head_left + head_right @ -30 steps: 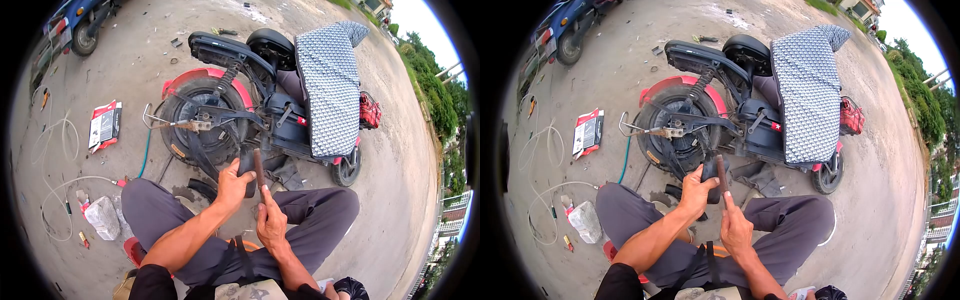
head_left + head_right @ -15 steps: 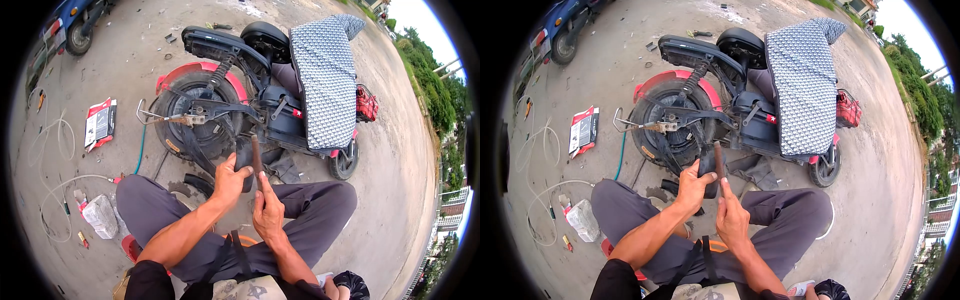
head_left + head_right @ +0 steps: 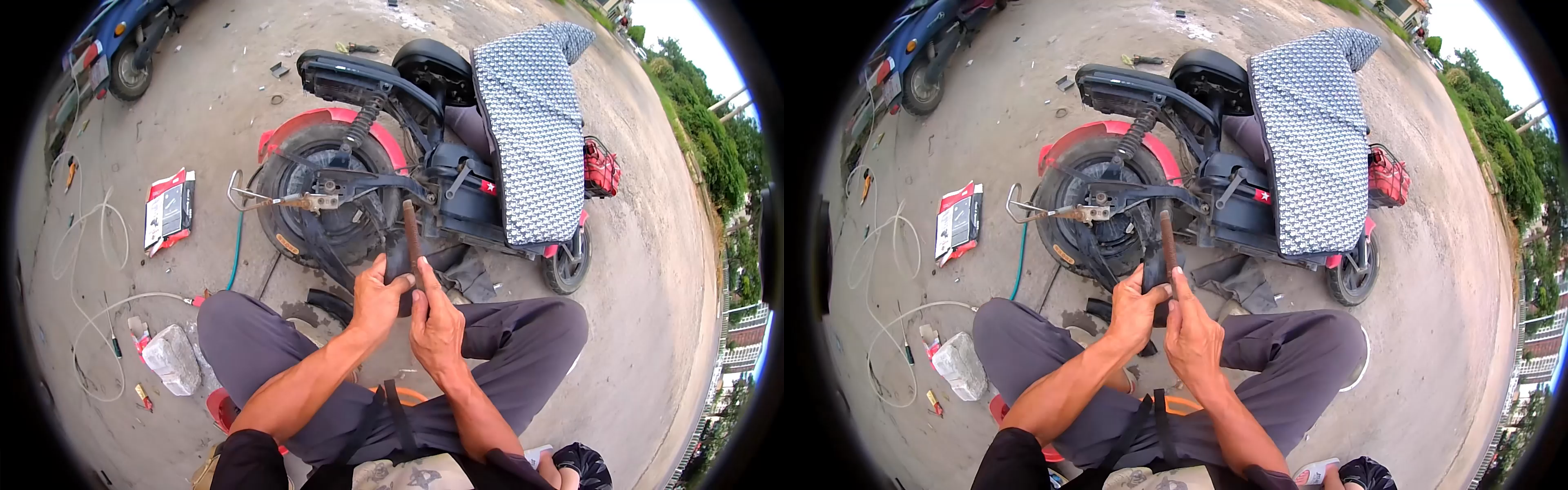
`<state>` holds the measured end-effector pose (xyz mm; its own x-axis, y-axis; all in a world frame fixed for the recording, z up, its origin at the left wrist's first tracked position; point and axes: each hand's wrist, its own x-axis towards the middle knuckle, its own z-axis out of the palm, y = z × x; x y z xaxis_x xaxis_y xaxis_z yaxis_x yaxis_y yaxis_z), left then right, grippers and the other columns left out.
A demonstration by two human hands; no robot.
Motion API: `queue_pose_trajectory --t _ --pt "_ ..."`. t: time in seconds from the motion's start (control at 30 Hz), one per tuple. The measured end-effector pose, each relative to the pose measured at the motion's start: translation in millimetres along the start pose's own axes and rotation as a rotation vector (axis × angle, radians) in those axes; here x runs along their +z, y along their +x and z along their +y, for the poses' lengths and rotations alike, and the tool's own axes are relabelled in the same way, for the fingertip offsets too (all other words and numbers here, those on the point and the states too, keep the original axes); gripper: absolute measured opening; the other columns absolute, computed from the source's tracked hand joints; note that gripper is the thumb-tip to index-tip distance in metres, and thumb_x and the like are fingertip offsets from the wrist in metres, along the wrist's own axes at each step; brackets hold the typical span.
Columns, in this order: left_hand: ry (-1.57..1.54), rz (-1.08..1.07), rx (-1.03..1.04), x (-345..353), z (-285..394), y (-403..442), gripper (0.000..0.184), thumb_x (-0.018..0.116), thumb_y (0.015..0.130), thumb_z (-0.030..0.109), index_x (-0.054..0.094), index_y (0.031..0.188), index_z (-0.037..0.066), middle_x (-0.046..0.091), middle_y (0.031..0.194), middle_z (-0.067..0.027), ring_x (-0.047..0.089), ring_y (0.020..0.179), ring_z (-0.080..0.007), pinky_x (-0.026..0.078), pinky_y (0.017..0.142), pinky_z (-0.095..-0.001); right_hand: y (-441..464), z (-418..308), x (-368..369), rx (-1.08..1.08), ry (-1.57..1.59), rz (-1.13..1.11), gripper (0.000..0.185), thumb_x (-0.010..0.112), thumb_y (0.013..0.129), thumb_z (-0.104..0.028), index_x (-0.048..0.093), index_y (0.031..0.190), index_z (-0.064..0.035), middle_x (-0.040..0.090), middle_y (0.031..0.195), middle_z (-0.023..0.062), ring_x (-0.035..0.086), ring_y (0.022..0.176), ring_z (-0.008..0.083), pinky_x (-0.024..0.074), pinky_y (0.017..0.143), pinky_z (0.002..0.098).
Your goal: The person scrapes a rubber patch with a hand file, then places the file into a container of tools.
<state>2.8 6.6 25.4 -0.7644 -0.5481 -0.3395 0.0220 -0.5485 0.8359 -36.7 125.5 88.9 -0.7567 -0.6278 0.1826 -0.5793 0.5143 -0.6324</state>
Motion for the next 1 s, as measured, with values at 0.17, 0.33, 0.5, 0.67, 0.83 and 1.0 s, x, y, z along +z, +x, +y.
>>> queue_pose_trajectory --t 0.17,0.33,0.5,0.67,0.83,1.0 --pt "-0.009 0.034 0.021 4 6 -4 0.016 0.075 0.095 0.0 0.075 0.111 -0.002 0.07 0.101 0.0019 0.063 0.091 -0.0086 0.053 0.082 -0.0313 -64 27 0 -0.124 -0.023 0.083 0.062 0.071 0.102 0.002 0.059 0.162 -0.0017 0.081 0.128 0.023 0.083 0.09 0.0355 0.0629 0.077 0.0448" --pt "0.058 -0.011 0.031 0 -3 0 0.022 0.075 0.095 -0.003 0.076 0.117 -0.001 0.074 0.108 0.0001 0.066 0.094 -0.0091 0.054 0.086 -0.0304 -5 -1 -10 0.094 0.033 -0.018 0.057 0.068 0.107 -0.003 0.06 0.163 -0.0101 0.081 0.127 0.0227 0.08 0.085 0.0379 0.0607 0.074 0.0437" --pt "0.043 0.013 0.073 0 -1 -2 0.027 0.073 0.097 -0.005 0.077 0.124 0.0 0.078 0.111 0.0001 0.068 0.097 -0.0071 0.057 0.088 -0.0275 -9 12 -12 0.118 0.172 -0.001 0.054 0.066 0.109 -0.005 0.061 0.163 -0.0071 0.08 0.133 0.024 0.081 0.094 0.0377 0.0615 0.082 0.0441" --pt "0.044 0.006 0.023 8 6 -8 0.024 0.074 0.096 -0.003 0.076 0.12 -0.003 0.072 0.109 0.0008 0.066 0.099 -0.0095 0.054 0.089 -0.0298 -42 10 -8 0.049 0.098 0.023 0.053 0.066 0.108 -0.002 0.061 0.161 -0.0016 0.079 0.134 0.0243 0.082 0.095 0.038 0.0622 0.083 0.0449" --pt "0.027 0.018 0.007 2 3 -5 0.021 0.075 0.095 -0.002 0.076 0.116 -0.003 0.072 0.107 -0.0003 0.064 0.097 -0.0099 0.053 0.087 -0.0309 7 -8 -13 0.119 0.019 -0.04 0.056 0.067 0.107 -0.002 0.062 0.162 -0.0063 0.081 0.111 0.0223 0.077 0.082 0.0374 0.0606 0.078 0.0445" --pt "0.093 0.057 0.093 7 4 -5 0.023 0.075 0.095 0.0 0.076 0.117 -0.002 0.073 0.102 -0.0003 0.064 0.094 -0.0105 0.054 0.085 -0.0316 -58 19 -2 0.03 0.085 0.069 0.056 0.069 0.106 -0.004 0.063 0.162 -0.0074 0.08 0.102 0.0214 0.076 0.077 0.0334 0.0588 0.074 0.0443"
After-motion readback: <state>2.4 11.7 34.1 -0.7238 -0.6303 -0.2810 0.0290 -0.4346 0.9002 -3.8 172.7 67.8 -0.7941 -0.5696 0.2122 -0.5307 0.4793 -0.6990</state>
